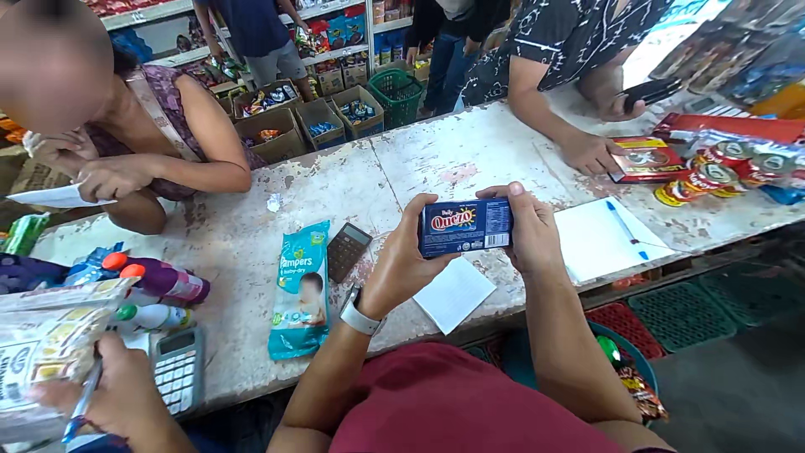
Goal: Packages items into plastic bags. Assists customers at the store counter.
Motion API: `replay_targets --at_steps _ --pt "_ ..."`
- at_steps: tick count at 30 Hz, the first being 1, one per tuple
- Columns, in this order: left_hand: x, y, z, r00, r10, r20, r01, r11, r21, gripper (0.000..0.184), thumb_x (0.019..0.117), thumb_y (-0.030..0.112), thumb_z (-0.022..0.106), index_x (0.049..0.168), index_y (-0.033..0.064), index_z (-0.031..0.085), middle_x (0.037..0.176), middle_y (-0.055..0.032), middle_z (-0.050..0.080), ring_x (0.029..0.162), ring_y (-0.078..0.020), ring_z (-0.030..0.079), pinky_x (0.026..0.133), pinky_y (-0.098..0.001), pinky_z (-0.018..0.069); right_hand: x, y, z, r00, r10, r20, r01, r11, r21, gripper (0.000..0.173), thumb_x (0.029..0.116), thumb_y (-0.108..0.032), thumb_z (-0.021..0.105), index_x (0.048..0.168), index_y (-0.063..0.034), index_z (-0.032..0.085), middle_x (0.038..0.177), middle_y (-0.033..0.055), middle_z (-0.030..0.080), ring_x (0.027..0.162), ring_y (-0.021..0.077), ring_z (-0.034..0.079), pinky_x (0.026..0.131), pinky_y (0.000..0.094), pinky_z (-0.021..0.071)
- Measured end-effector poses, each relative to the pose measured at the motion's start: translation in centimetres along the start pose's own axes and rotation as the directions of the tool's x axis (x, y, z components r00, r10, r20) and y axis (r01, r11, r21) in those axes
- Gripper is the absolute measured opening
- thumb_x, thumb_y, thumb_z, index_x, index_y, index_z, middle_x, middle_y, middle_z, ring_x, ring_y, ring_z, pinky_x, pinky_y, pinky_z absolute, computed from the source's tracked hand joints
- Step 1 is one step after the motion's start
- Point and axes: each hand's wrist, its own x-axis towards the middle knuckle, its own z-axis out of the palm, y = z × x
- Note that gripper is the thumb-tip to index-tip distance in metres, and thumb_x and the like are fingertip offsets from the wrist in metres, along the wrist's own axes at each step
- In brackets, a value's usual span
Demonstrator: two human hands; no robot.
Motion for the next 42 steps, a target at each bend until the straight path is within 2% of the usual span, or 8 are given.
replay_targets --at_steps 9,16,19,21,24,27,36,42 --pt "-0.3 0.0 -0.1 0.998 0.061 -0.013 -0.061 0.998 0.020 0.083 0.0788 -0.003 0.083 0.148 0.0010 0.037 0.120 -0.0155 0.067 0.107 -0.0172 0.070 0.094 -0.0346 0.0600 -0.2 0.1 0.0 0.994 -0.107 0.003 0.107 0.994 -0.001 0.046 0.1120 -0.035 0.030 0.110 -0.0141 0.071 0.086 -0.0093 0.073 0.072 0.0014 0.070 0.063 0.0197 0.0602" --pt "-0.2 -0.6 -0.3 0.999 -0.043 0.010 0.043 0.993 -0.109 0.090 0.0773 -0.004 0.084 0.150 0.0065 0.033 0.121 -0.0129 0.067 0.106 -0.0181 0.071 0.092 -0.0363 0.0618 -0.7 -0.9 0.0 0.997 -0.073 -0.019 0.071 0.996 -0.061 0.045 0.1124 -0.034 0.030 0.109 -0.0128 0.071 0.087 -0.0080 0.073 0.074 0.0015 0.070 0.066 0.0206 0.0611" --pt "0.1 -0.4 -0.8 0.990 -0.099 0.105 0.121 0.967 -0.226 0.094 0.0793 0.002 0.084 0.153 0.0094 0.027 0.123 -0.0120 0.064 0.098 -0.0159 0.071 0.084 -0.0338 0.0631 -0.9 -1.2 -0.3 0.988 -0.151 -0.044 0.143 0.978 -0.153 0.045 0.1121 -0.032 0.031 0.111 -0.0103 0.070 0.087 -0.0092 0.071 0.075 -0.0024 0.068 0.067 0.0169 0.0586" --pt "0.3 -0.2 -0.8 0.989 -0.097 0.116 0.127 0.949 -0.290 0.085 0.0867 0.009 0.078 0.153 0.0072 0.025 0.123 -0.0106 0.064 0.095 -0.0131 0.071 0.081 -0.0310 0.0625 -1.2 -2.1 -0.4 0.971 -0.231 -0.063 0.211 0.949 -0.233 0.042 0.1117 -0.028 0.033 0.111 -0.0078 0.070 0.087 -0.0099 0.070 0.075 -0.0060 0.066 0.068 0.0136 0.0567" --pt "0.7 0.6 -0.7 0.988 -0.132 0.084 0.153 0.926 -0.344 0.065 0.0937 0.010 0.063 0.150 0.0113 0.031 0.115 -0.0044 0.066 0.084 -0.0079 0.069 0.070 -0.0236 0.0592 -2.0 -3.3 -0.2 0.938 -0.338 -0.078 0.306 0.912 -0.273 0.041 0.1120 -0.025 0.034 0.111 -0.0047 0.069 0.086 -0.0104 0.070 0.075 -0.0083 0.066 0.068 0.0114 0.0562" --pt "1.0 1.3 -0.5 0.990 -0.132 0.053 0.142 0.925 -0.352 0.062 0.0915 0.004 0.060 0.147 0.0124 0.035 0.112 -0.0025 0.066 0.080 -0.0056 0.067 0.066 -0.0206 0.0576 -2.5 -3.8 0.0 0.919 -0.385 -0.083 0.352 0.898 -0.262 0.040 0.1123 -0.024 0.034 0.110 -0.0047 0.069 0.088 -0.0106 0.071 0.077 -0.0076 0.067 0.069 0.0116 0.0569" --pt "0.8 1.3 0.1 0.984 -0.178 -0.015 0.162 0.926 -0.342 0.063 0.0872 0.001 0.063 0.145 0.0102 0.038 0.112 -0.0050 0.068 0.092 -0.0098 0.071 0.078 -0.0273 0.0608 -2.5 -3.3 0.2 0.957 -0.274 -0.097 0.248 0.943 -0.221 0.040 0.1122 -0.025 0.034 0.108 -0.0088 0.071 0.082 -0.0111 0.070 0.072 -0.0054 0.067 0.065 0.0132 0.0573" --pt "0.5 0.9 0.2 0.973 -0.228 -0.041 0.203 0.923 -0.326 0.063 0.0875 0.002 0.064 0.144 0.0102 0.038 0.110 -0.0045 0.069 0.088 -0.0080 0.070 0.073 -0.0239 0.0594 -2.5 -2.9 0.3 0.972 -0.219 -0.089 0.194 0.954 -0.230 0.040 0.1117 -0.027 0.034 0.109 -0.0095 0.071 0.083 -0.0103 0.070 0.072 -0.0047 0.067 0.066 0.0140 0.0575"
